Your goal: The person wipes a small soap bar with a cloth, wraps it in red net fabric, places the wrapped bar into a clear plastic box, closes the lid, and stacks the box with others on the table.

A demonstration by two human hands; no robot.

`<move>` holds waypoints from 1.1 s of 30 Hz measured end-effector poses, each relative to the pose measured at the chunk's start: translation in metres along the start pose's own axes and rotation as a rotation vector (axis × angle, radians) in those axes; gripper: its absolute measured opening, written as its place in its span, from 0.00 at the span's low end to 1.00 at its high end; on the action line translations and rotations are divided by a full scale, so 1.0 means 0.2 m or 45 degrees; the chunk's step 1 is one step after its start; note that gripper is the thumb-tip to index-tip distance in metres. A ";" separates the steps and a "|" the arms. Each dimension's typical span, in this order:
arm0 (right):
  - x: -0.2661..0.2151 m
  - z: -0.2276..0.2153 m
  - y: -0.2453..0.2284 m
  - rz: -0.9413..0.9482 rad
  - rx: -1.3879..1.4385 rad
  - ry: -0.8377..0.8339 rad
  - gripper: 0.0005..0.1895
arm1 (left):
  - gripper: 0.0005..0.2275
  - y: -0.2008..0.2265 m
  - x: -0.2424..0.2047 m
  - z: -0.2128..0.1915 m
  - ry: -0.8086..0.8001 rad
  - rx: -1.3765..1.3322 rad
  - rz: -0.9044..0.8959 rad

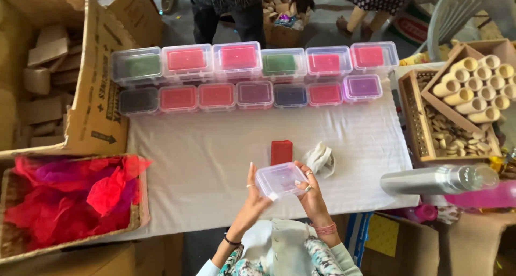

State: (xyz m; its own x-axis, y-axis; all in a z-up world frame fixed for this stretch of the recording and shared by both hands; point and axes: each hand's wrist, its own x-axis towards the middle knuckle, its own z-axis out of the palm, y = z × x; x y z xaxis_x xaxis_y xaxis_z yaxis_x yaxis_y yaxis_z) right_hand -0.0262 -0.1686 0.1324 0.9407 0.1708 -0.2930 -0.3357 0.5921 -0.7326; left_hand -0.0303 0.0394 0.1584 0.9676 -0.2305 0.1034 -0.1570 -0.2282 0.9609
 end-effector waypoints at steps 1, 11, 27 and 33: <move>-0.01 0.00 0.01 -0.058 -0.023 0.035 0.34 | 0.46 -0.12 -0.01 0.06 0.023 -0.467 -0.385; -0.02 0.06 0.01 -0.358 -0.744 0.027 0.37 | 0.42 -0.11 0.01 0.12 -0.281 -2.096 -0.836; 0.19 -0.26 0.05 -0.347 -1.094 -0.086 0.39 | 0.42 -0.07 0.05 0.09 -0.221 -2.316 -0.836; 0.31 -0.46 0.01 -0.563 -2.146 0.327 0.35 | 0.41 -0.07 0.13 0.07 -0.314 -2.260 -0.592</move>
